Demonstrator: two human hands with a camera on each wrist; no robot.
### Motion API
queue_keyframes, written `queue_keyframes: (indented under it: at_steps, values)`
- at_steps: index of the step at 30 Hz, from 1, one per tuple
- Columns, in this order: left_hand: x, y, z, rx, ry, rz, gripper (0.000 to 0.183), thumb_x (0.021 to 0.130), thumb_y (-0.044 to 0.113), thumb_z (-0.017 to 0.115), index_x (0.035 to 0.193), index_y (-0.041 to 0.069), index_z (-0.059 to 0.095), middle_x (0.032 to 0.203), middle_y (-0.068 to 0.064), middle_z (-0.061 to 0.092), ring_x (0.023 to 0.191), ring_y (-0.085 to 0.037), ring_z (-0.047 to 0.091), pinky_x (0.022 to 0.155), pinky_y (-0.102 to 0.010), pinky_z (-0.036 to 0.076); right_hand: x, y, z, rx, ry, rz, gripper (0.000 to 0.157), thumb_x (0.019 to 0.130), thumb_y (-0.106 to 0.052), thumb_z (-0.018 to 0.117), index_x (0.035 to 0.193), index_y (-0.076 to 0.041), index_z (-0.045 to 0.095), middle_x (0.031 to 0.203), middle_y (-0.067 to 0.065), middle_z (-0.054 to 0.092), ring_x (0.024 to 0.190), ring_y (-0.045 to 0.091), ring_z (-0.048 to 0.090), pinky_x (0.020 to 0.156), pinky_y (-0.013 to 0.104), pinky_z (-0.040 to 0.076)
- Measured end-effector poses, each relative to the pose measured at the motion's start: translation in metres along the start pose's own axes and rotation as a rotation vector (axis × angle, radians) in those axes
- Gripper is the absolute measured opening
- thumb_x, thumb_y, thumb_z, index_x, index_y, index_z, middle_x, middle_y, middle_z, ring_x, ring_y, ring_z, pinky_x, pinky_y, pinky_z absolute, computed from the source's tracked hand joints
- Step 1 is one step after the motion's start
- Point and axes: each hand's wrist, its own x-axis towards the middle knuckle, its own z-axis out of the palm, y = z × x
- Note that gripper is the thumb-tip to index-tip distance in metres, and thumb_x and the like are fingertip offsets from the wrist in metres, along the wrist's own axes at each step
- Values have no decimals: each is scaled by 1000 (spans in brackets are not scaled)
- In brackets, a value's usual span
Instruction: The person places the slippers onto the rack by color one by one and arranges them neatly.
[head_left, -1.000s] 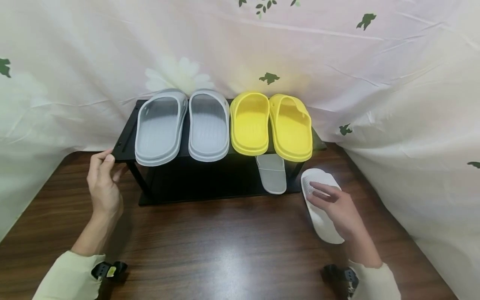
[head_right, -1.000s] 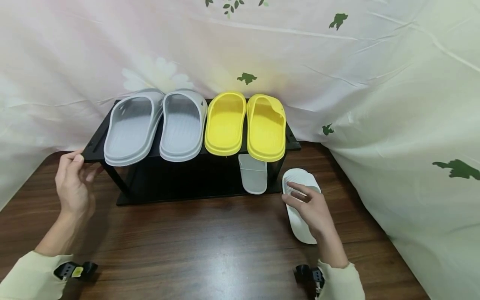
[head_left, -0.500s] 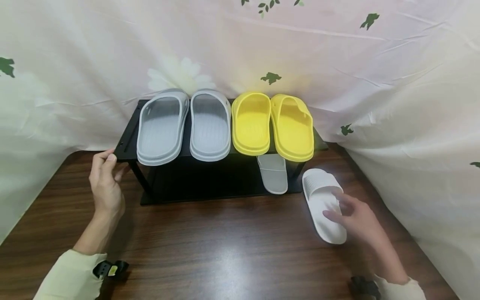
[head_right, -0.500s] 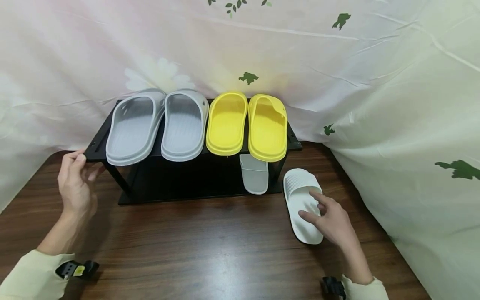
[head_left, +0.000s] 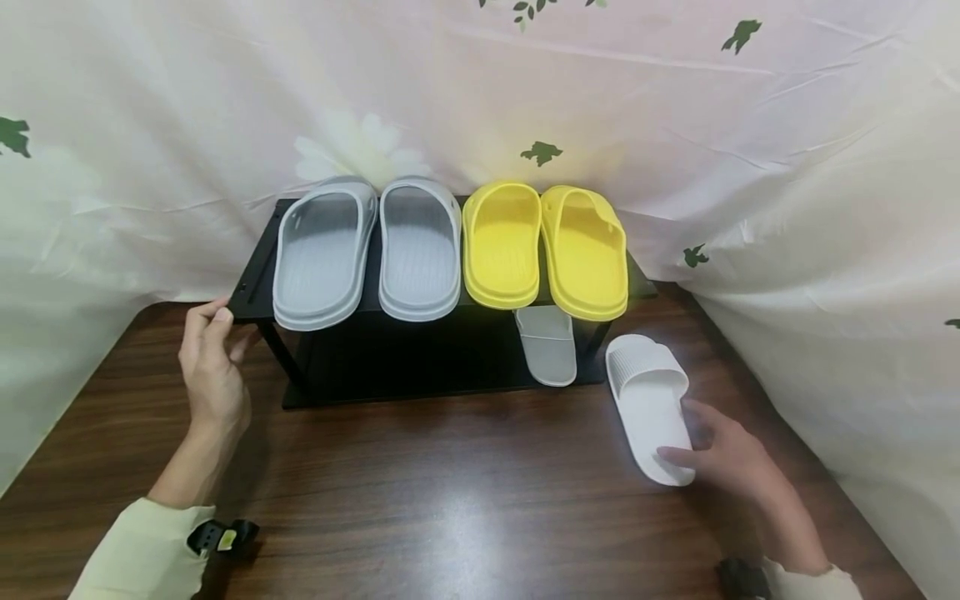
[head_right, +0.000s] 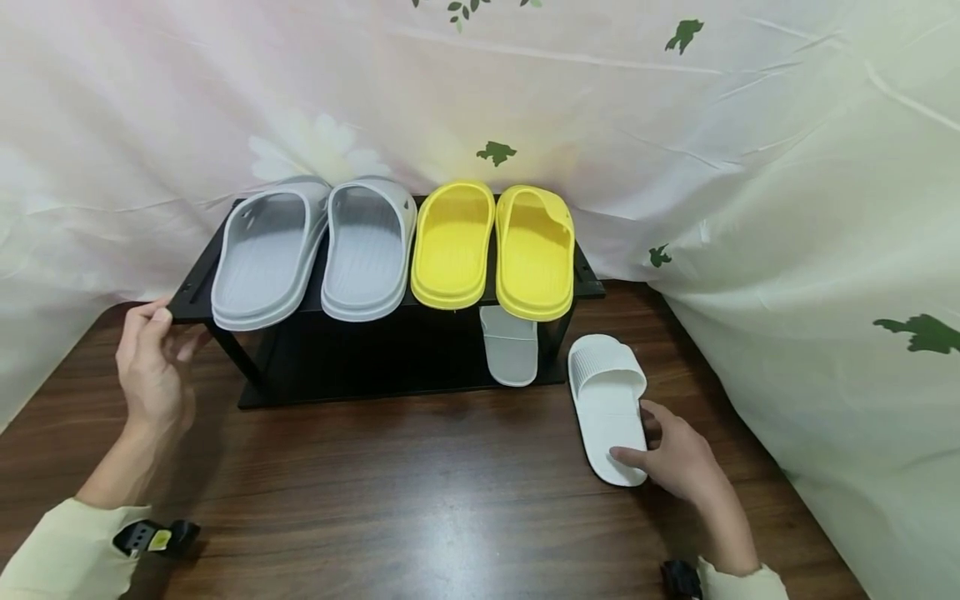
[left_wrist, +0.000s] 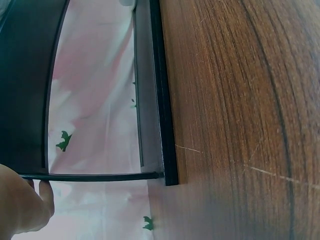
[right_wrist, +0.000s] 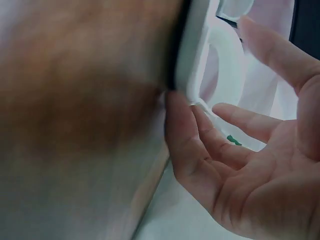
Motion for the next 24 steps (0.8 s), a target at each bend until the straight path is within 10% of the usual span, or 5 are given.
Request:
queue_keyframes:
  at_steps: [8,16,24]
  values:
    - [0,1,0,-13,7,-6,19,104,10,50,112,2,65,113,-13,56,98,-19,59,87,-34,49,-5,1,7,110,-98,73,107,78,-31,89,148,17,23,135,44,42,97,40,61,63,39,58]
    - [0,2,1,19,-8,-7,20,105,12,49,113,3,64,114,-13,56,103,-20,57,89,-35,48,-4,9,3,-72,-33,11,93,75,-40,89,135,16,44,120,36,59,104,45,58,84,55,47]
    - [-1,2,1,8,-1,0,19,104,11,50,112,2,64,113,-13,55,100,-20,57,87,-34,50,-4,22,-5,-56,-21,37,76,77,-35,88,123,14,51,104,26,66,97,40,62,77,49,49]
